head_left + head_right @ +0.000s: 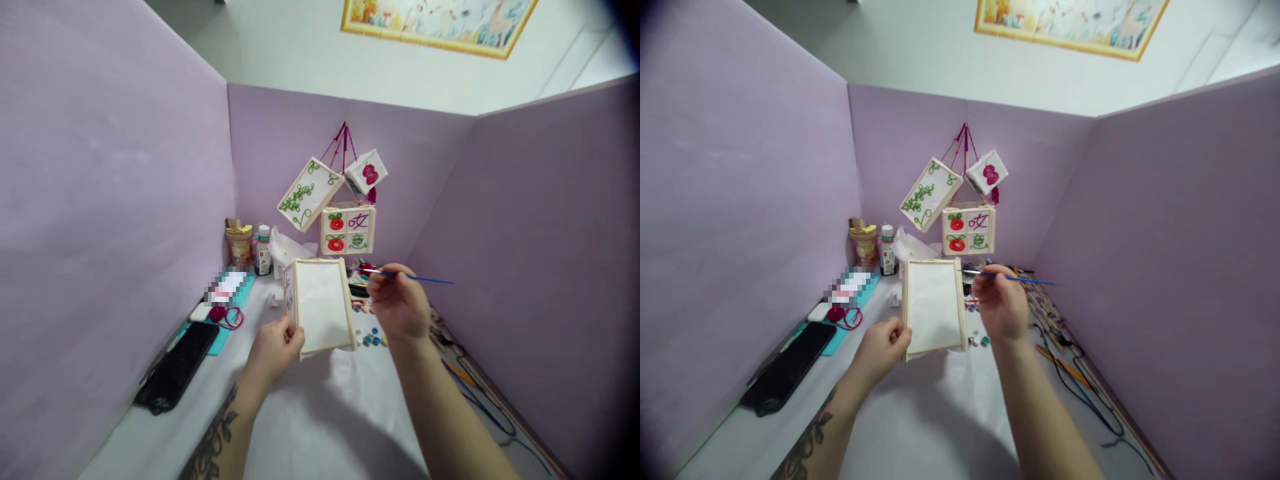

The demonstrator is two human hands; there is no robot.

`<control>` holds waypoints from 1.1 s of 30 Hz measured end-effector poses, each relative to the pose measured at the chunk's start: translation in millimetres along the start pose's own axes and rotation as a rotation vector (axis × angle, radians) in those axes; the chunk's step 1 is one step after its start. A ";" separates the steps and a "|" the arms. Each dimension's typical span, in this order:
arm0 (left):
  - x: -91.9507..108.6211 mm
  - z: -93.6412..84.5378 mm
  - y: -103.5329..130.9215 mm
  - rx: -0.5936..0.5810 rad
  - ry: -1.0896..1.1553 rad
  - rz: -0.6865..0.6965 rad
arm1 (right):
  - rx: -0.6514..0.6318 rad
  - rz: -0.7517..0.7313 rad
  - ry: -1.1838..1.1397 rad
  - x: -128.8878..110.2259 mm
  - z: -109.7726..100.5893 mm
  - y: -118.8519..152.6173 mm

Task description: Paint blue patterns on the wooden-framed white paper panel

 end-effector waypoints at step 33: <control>-6.9 -0.9 -4.0 -0.161 0.122 -0.093 | -0.056 -0.335 0.492 73.4 19.8 8.5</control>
Point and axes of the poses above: each hand's wrist, its own y-axis away from the middle knuckle, its own z-axis out of the palm, x = y × z, the point moved 1 cm from there along -y, towards the middle knuckle, and after that the axes turned 12 degrees about x, right-handed, at the moved point
